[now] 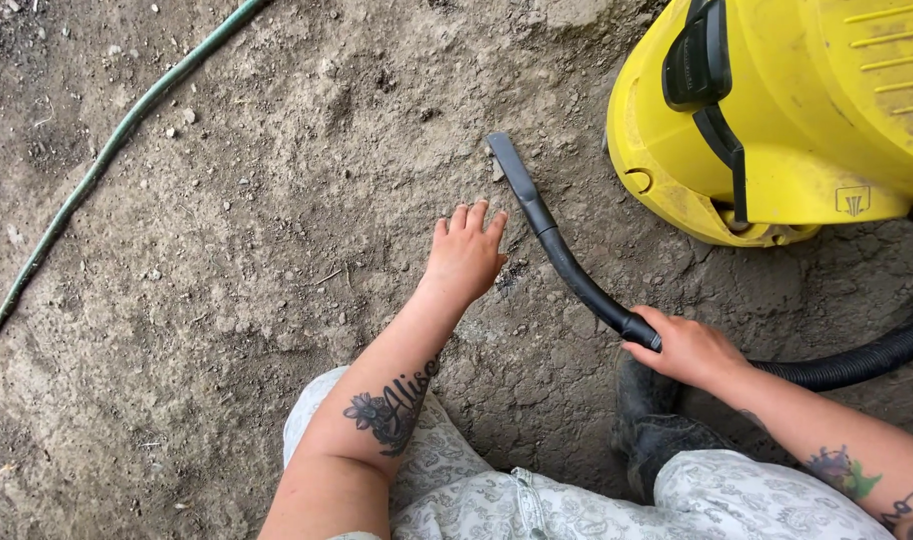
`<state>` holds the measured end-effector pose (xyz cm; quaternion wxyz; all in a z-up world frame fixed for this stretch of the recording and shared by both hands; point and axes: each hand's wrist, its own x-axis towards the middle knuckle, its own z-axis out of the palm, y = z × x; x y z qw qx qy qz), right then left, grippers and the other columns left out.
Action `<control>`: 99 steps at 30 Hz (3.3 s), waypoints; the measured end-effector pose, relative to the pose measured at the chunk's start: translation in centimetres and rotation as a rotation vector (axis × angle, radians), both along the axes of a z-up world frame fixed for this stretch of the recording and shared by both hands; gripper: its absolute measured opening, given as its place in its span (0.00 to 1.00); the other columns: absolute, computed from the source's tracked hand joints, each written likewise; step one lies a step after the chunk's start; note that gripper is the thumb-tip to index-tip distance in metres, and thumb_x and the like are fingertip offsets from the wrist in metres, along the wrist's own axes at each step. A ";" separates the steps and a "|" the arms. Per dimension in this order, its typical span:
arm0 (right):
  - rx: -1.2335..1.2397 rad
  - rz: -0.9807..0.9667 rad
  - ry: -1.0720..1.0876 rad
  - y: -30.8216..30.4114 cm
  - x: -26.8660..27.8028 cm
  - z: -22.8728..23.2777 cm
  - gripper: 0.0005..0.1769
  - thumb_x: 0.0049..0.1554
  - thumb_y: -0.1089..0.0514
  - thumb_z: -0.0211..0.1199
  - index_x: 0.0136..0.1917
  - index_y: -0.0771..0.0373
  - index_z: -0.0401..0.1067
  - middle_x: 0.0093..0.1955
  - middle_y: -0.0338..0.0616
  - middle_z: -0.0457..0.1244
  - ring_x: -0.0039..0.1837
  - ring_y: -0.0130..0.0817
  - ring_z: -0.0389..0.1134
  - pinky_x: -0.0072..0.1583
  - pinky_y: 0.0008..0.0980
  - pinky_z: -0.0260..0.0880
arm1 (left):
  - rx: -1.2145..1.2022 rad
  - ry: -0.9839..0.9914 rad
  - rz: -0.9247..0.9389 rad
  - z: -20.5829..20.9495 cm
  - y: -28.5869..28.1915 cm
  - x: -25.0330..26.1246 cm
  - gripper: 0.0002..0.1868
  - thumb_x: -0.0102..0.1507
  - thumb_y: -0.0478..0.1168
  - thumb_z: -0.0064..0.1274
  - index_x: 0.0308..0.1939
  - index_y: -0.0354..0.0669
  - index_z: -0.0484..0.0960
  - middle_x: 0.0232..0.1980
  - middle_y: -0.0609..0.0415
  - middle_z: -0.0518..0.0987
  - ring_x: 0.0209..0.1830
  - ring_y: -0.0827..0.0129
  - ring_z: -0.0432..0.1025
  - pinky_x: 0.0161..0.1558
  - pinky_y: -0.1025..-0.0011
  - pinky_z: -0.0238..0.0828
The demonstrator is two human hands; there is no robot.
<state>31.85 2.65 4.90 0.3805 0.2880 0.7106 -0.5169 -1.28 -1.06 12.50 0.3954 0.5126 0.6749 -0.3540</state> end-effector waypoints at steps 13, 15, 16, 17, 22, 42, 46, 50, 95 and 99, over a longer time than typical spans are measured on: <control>0.037 0.054 -0.062 3.2 -4.3 -0.9 0.35 0.59 0.32 0.55 0.73 0.48 0.57 0.48 0.50 0.70 0.47 0.49 0.77 0.47 0.49 0.81 | -0.029 -0.019 -0.027 -0.7 -0.4 0.7 0.37 0.68 0.56 0.48 0.78 0.52 0.54 0.81 0.44 0.49 0.80 0.47 0.45 0.73 0.43 0.47; 0.081 0.004 -0.019 3.2 -2.9 -1.6 0.36 0.57 0.32 0.58 0.73 0.45 0.57 0.47 0.50 0.71 0.48 0.52 0.76 0.50 0.51 0.78 | -0.012 -0.012 -0.014 0.0 -0.3 0.5 0.38 0.68 0.57 0.48 0.78 0.51 0.55 0.81 0.43 0.50 0.80 0.46 0.46 0.73 0.42 0.48; 0.084 0.004 -0.019 2.9 -2.0 -1.9 0.36 0.57 0.32 0.58 0.73 0.45 0.57 0.47 0.50 0.71 0.48 0.52 0.76 0.50 0.51 0.78 | -0.010 -0.012 -0.014 0.1 -0.3 0.3 0.38 0.68 0.57 0.48 0.78 0.51 0.55 0.81 0.43 0.50 0.80 0.46 0.46 0.73 0.42 0.48; 0.072 0.027 -0.046 2.6 -1.1 -2.3 0.36 0.57 0.32 0.58 0.73 0.44 0.57 0.47 0.50 0.71 0.48 0.51 0.76 0.51 0.50 0.78 | -0.013 0.002 -0.020 0.2 -0.3 0.1 0.38 0.67 0.57 0.49 0.78 0.52 0.56 0.81 0.44 0.51 0.80 0.46 0.46 0.73 0.43 0.48; 0.056 0.091 -0.036 1.5 1.0 -3.2 0.39 0.55 0.31 0.59 0.74 0.43 0.55 0.48 0.49 0.72 0.50 0.51 0.76 0.55 0.49 0.78 | -0.007 0.017 -0.027 0.4 -0.6 -0.1 0.38 0.67 0.57 0.50 0.77 0.51 0.57 0.80 0.43 0.52 0.80 0.46 0.47 0.73 0.42 0.49; -0.166 -0.124 -0.013 -0.9 -1.8 -6.6 0.35 0.53 0.38 0.65 0.66 0.58 0.65 0.45 0.53 0.72 0.48 0.48 0.78 0.52 0.45 0.78 | -0.029 -0.131 0.114 3.6 2.3 6.3 0.36 0.69 0.56 0.42 0.77 0.51 0.52 0.80 0.44 0.49 0.79 0.46 0.42 0.74 0.45 0.40; -0.057 -0.060 -0.036 2.4 -5.7 -0.6 0.45 0.53 0.34 0.65 0.77 0.49 0.54 0.48 0.57 0.70 0.52 0.55 0.74 0.55 0.50 0.74 | -0.009 -0.137 0.242 7.5 2.9 7.4 0.38 0.66 0.54 0.51 0.76 0.49 0.58 0.79 0.43 0.56 0.80 0.47 0.48 0.73 0.44 0.47; -0.097 0.185 -0.147 3.9 -6.2 2.2 0.52 0.56 0.34 0.59 0.85 0.33 0.36 0.47 0.56 0.71 0.51 0.55 0.75 0.55 0.50 0.76 | 0.029 -0.104 0.274 8.0 0.4 8.6 0.38 0.64 0.53 0.54 0.75 0.48 0.62 0.77 0.44 0.59 0.78 0.46 0.51 0.71 0.43 0.50; -0.011 0.542 -0.159 -4.7 1.4 22.4 0.47 0.53 0.39 0.67 0.79 0.15 0.48 0.52 0.49 0.69 0.56 0.50 0.73 0.57 0.49 0.74 | 0.543 0.258 1.761 17.9 -16.5 37.2 0.23 0.67 0.36 0.49 0.67 0.43 0.71 0.65 0.42 0.72 0.58 0.50 0.74 0.61 0.58 0.71; -0.075 0.574 -0.102 -3.1 2.7 23.1 0.47 0.51 0.41 0.67 0.79 0.17 0.51 0.54 0.50 0.72 0.57 0.51 0.73 0.59 0.49 0.74 | 0.520 0.382 1.547 18.0 -15.3 37.5 0.22 0.64 0.35 0.54 0.62 0.38 0.71 0.64 0.42 0.73 0.63 0.44 0.69 0.60 0.53 0.68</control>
